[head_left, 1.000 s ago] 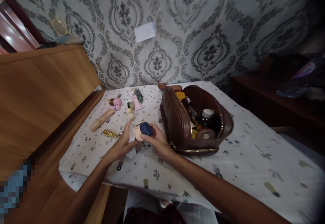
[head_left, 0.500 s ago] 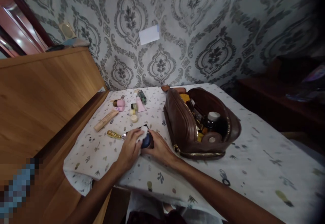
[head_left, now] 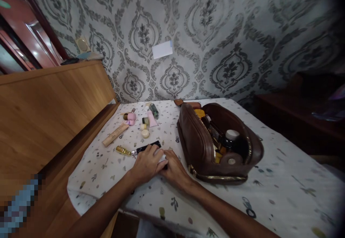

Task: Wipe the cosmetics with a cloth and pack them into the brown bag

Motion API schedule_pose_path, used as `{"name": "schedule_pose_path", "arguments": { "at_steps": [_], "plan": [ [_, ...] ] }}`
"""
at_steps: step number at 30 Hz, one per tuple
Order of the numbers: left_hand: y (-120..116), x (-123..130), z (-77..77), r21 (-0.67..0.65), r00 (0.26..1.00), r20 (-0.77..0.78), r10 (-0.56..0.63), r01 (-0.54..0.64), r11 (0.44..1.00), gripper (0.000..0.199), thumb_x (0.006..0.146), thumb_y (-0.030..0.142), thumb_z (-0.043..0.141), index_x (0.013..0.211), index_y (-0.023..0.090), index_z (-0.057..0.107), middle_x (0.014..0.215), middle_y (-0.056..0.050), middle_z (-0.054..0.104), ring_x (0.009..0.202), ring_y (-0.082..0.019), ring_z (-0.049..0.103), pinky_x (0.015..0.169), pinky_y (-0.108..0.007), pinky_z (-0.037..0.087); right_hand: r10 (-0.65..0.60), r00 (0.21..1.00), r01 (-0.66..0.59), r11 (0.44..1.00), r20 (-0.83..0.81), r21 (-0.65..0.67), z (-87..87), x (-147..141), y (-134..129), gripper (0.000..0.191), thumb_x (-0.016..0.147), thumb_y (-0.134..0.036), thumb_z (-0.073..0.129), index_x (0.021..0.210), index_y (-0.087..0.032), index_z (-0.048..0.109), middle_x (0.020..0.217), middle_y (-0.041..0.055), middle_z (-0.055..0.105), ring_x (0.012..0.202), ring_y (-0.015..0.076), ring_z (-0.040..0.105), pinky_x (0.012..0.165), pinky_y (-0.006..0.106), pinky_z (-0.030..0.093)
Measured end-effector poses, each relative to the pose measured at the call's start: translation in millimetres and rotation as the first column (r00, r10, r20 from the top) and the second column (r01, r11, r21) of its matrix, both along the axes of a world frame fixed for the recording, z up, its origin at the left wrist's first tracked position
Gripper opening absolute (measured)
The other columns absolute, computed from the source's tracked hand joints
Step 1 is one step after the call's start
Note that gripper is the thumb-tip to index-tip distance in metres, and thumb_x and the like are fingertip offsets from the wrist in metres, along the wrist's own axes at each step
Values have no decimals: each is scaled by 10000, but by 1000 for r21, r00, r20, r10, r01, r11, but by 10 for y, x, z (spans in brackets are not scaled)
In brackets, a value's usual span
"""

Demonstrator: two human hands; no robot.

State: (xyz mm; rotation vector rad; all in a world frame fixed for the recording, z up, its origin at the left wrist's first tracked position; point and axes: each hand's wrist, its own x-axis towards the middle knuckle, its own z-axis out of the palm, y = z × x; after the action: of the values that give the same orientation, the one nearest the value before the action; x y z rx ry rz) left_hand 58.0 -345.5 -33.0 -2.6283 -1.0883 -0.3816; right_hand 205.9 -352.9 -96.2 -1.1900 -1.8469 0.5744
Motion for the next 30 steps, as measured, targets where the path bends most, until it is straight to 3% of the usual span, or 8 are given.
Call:
{"name": "schedule_pose_path", "arguments": {
  "at_steps": [4, 10, 17, 21, 23, 26, 30],
  "plan": [
    [32, 53, -33, 47, 998, 58, 22, -24, 999, 192, 982, 339, 465, 944, 209, 601, 942, -54, 638, 877, -228, 615, 629, -304, 505, 6, 1000, -6, 1000, 10, -13, 24, -7, 0, 218, 714, -158, 640, 927, -129, 606, 980, 137, 647, 962, 297, 570, 871, 420, 450],
    [112, 30, -126, 78, 945, 316, -88, 67, 995, 260, 1006, 253, 365, 857, 202, 573, 823, -37, 643, 763, -184, 614, 672, -298, 488, -7, 1000, 8, 999, 20, -42, 61, -6, -22, 199, 707, -196, 695, 865, -155, 580, 913, 101, 642, 897, 272, 568, 818, 387, 441],
    [163, 56, -127, 154, 838, 514, -186, 124, 980, 298, 1014, 226, 372, 827, 190, 601, 753, -40, 653, 721, -168, 617, 665, -285, 466, -7, 998, 0, 994, -64, -106, 108, 10, -44, 258, 771, -313, 707, 943, -152, 603, 957, 94, 652, 908, 260, 574, 802, 369, 439],
    [192, 87, -80, 174, 787, 584, -200, 119, 977, 321, 997, 258, 440, 714, 206, 581, 689, -33, 626, 680, -172, 569, 643, -299, 432, 17, 977, -52, 986, -213, -158, 143, 35, -30, 360, 755, -409, 744, 981, -158, 620, 968, 70, 663, 914, 248, 574, 818, 370, 449],
    [196, 96, -21, 109, 746, 640, -185, 150, 983, 348, 1001, 298, 432, 702, 204, 583, 682, -36, 620, 672, -173, 550, 652, -308, 422, 51, 934, -121, 977, -355, -178, 174, 41, -26, 417, 739, -458, 759, 998, -162, 618, 974, 54, 668, 922, 238, 583, 821, 358, 461],
    [210, 111, 76, -40, 627, 767, -138, 260, 965, 433, 1024, 385, 353, 752, 190, 627, 756, -63, 656, 751, -185, 582, 736, -328, 440, 95, 794, -262, 945, -601, -197, 230, 34, -23, 491, 730, -506, 764, 1045, -164, 608, 985, 45, 673, 936, 224, 606, 836, 346, 481],
    [275, 128, 111, -289, 501, 864, 47, 418, 861, 577, 1013, 533, 282, 869, 166, 704, 920, -97, 710, 910, -211, 630, 865, -345, 460, 73, 590, -438, 866, -804, -242, 289, 11, -23, 493, 733, -523, 776, 1046, -178, 615, 991, 42, 682, 917, 205, 642, 857, 351, 515]
  ]
}}
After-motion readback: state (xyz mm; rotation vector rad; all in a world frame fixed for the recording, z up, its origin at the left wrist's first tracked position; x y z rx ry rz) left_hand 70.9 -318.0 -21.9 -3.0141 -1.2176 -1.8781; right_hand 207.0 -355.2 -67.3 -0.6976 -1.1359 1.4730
